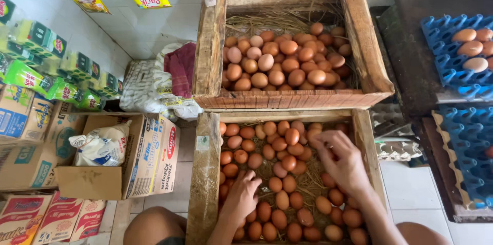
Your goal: The person sorts brown eggs by hand from a lower wooden crate into an upper wooden crate. The person repeatedly picks up eggs from the lower crate and places them into the upper crate, arranging them among straw.
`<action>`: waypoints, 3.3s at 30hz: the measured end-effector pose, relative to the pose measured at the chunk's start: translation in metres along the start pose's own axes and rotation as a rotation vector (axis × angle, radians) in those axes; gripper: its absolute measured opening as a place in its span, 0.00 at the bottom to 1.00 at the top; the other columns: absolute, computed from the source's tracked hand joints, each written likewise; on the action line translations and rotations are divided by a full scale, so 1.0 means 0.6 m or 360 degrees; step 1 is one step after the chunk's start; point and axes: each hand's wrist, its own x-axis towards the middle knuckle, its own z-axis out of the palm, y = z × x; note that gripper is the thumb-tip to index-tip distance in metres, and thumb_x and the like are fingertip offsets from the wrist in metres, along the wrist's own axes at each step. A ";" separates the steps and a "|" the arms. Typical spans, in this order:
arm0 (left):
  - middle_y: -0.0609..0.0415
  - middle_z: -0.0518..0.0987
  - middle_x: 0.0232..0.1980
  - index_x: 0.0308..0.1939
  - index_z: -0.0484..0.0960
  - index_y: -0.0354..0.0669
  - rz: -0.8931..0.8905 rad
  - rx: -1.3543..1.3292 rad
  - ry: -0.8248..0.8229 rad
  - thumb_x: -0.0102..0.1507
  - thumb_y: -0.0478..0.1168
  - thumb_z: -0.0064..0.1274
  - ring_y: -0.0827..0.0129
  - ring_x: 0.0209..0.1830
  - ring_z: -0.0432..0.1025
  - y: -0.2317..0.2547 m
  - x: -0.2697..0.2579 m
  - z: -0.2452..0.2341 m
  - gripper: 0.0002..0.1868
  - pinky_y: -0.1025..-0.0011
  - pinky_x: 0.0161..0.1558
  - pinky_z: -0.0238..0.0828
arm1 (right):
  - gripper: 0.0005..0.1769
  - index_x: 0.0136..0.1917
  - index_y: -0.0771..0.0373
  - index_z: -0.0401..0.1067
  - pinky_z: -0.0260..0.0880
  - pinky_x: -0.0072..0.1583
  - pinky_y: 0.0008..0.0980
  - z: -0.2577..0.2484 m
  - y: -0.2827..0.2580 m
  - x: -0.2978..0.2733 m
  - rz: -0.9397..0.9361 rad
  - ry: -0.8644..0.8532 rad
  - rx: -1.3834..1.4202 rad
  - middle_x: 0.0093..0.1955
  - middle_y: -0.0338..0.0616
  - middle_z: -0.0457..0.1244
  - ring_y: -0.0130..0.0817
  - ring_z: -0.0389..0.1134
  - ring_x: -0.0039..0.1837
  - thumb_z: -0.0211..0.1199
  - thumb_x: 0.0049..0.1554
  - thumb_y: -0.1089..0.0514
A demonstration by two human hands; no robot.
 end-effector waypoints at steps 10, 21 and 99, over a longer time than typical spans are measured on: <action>0.44 0.73 0.56 0.50 0.83 0.38 -0.0039 0.0087 -0.0064 0.53 0.28 0.56 0.45 0.56 0.67 -0.002 0.008 0.002 0.20 0.47 0.48 0.74 | 0.23 0.64 0.57 0.74 0.66 0.70 0.41 0.115 0.085 -0.112 0.0092 -0.0370 -0.0003 0.64 0.46 0.65 0.44 0.66 0.67 0.71 0.55 0.56; 0.46 0.78 0.54 0.55 0.84 0.42 0.0034 -0.0025 0.0075 0.53 0.29 0.59 0.49 0.56 0.70 0.016 0.009 -0.022 0.24 0.52 0.54 0.74 | 0.22 0.67 0.50 0.71 0.76 0.53 0.46 0.159 0.081 -0.128 0.0151 -0.0394 -0.0198 0.69 0.46 0.58 0.51 0.71 0.57 0.65 0.58 0.57; 0.52 0.82 0.53 0.49 0.86 0.43 0.0463 0.0251 0.0570 0.67 0.39 0.54 0.48 0.44 0.79 0.047 0.720 -0.340 0.10 0.50 0.40 0.75 | 0.28 0.71 0.53 0.69 0.72 0.56 0.51 0.156 0.101 -0.125 0.0025 -0.0546 -0.0294 0.68 0.47 0.58 0.50 0.67 0.61 0.62 0.57 0.58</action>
